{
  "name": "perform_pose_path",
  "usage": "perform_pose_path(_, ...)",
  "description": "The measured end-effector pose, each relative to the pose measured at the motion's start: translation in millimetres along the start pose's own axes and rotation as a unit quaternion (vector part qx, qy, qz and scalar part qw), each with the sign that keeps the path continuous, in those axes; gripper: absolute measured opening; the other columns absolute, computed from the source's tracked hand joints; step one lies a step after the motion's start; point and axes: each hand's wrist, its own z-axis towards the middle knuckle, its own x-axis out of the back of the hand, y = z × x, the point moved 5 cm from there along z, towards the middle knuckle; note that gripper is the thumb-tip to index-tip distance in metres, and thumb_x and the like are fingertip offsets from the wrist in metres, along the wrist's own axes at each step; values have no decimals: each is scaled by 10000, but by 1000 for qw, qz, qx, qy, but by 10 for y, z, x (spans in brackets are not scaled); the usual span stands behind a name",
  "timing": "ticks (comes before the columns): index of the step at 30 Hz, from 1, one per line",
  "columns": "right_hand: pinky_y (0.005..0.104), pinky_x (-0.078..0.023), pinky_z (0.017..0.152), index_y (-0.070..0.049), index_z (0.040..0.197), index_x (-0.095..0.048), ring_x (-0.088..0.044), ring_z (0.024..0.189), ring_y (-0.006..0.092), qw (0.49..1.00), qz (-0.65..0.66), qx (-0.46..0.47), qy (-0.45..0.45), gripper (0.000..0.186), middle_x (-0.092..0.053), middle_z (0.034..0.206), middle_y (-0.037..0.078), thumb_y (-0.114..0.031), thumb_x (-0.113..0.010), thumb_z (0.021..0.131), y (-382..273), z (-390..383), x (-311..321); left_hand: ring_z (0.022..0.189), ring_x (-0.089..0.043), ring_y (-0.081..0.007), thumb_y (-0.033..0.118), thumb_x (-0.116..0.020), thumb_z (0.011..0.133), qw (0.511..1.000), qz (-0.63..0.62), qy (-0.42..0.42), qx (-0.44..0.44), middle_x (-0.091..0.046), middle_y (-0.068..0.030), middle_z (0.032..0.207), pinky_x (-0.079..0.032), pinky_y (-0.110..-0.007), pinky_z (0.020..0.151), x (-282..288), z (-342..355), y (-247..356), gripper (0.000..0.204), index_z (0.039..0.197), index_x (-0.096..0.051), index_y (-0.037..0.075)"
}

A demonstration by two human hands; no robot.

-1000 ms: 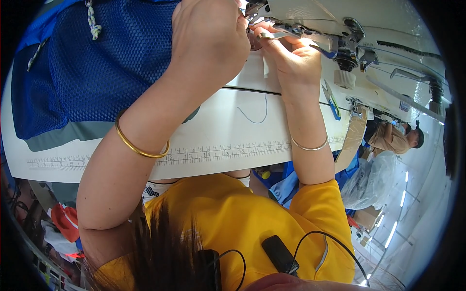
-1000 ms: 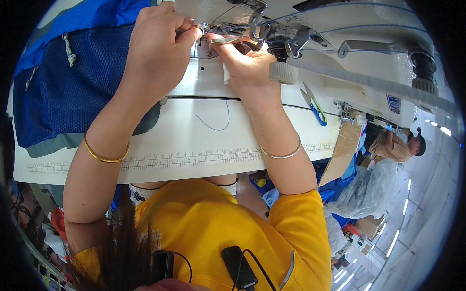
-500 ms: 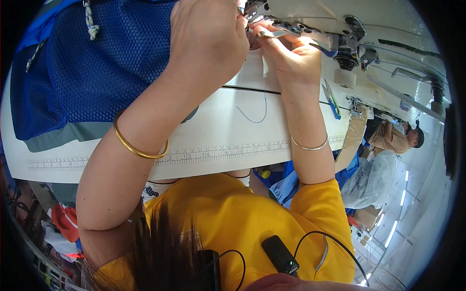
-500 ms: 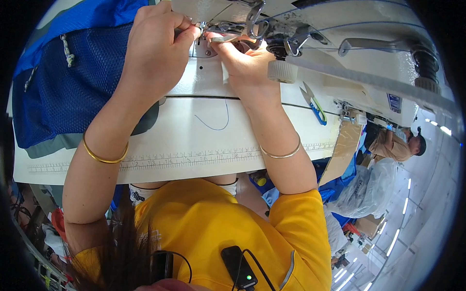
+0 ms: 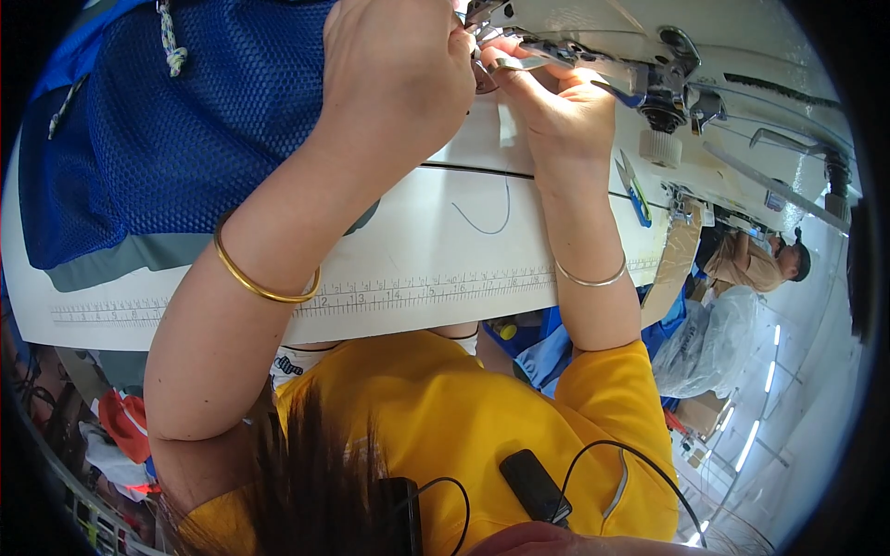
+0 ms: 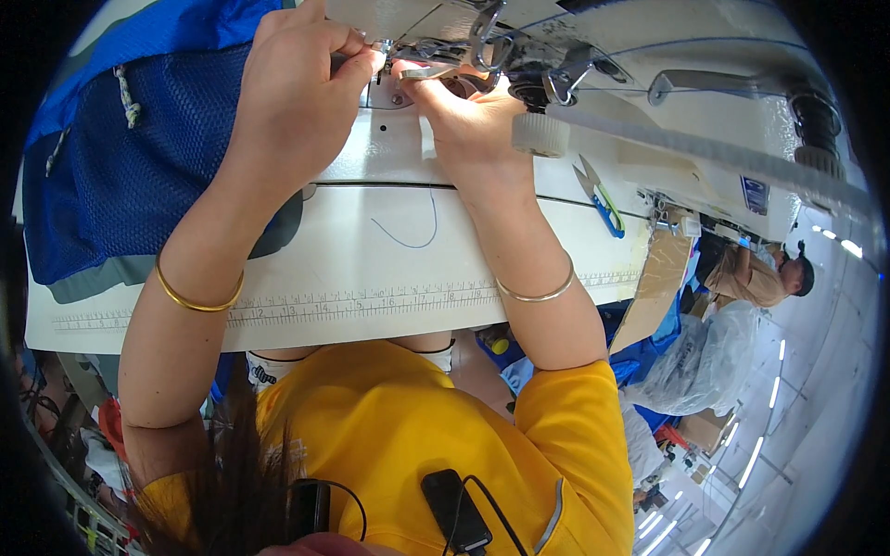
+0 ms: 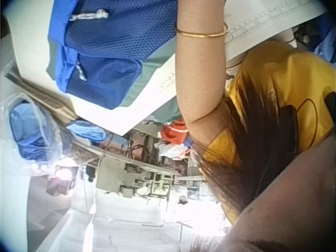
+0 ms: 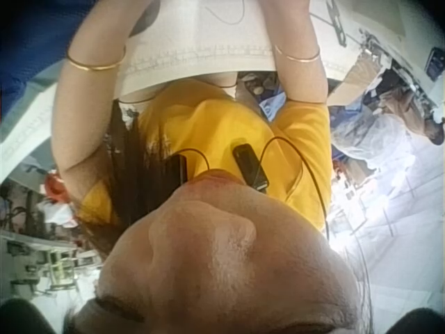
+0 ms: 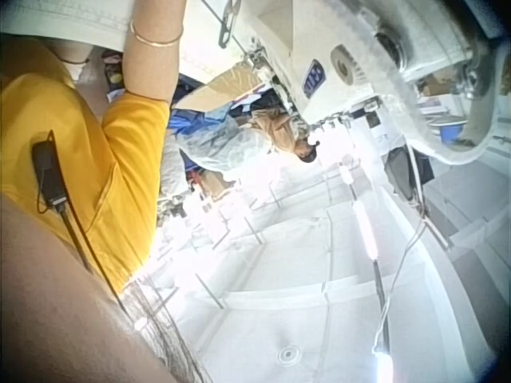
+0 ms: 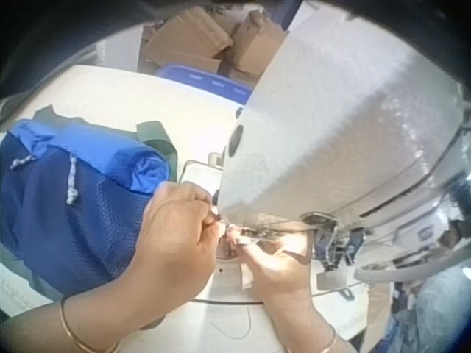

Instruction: Sewing a blue mesh pocket onto a fabric piece using an industrial sewing machine.

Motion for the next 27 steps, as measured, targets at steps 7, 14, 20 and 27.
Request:
perform_pose_path(7,210,-519,821,65,1060,-759,-683,867,109,1000,-15,-6,12,216,-756,965,77,-35,-792,871,-38,-9,-18,987,-572,-346,-21,-668,814,1000,3,-23,16,-655,-166,983,-451,-413,890,7,14,26,63,755,-649,-33)
perform_pose_path(14,210,-520,811,59,1029,-759,-683,847,105,1000,4,2,11,209,-755,945,76,-47,-814,858,-8,0,-6,997,-571,-338,-19,-650,819,999,4,-29,17,-654,-163,995,-450,-408,903,-6,18,4,68,753,-655,-35)
perform_pose_path(20,212,-525,823,58,1038,-755,-689,858,107,1000,-20,-3,17,218,-758,946,80,-47,-813,856,-35,-21,-5,1020,-566,-331,0,-651,838,998,9,-49,39,-656,-157,1011,-445,-402,919,1,32,29,82,769,-677,-37)
perform_pose_path(27,213,-530,821,65,1042,-753,-691,855,109,999,-14,-11,28,201,-758,960,73,-16,-787,861,-33,-10,-18,1021,-565,-331,10,-661,844,996,14,-64,53,-660,-160,1018,-445,-402,917,8,40,45,98,761,-679,-39)
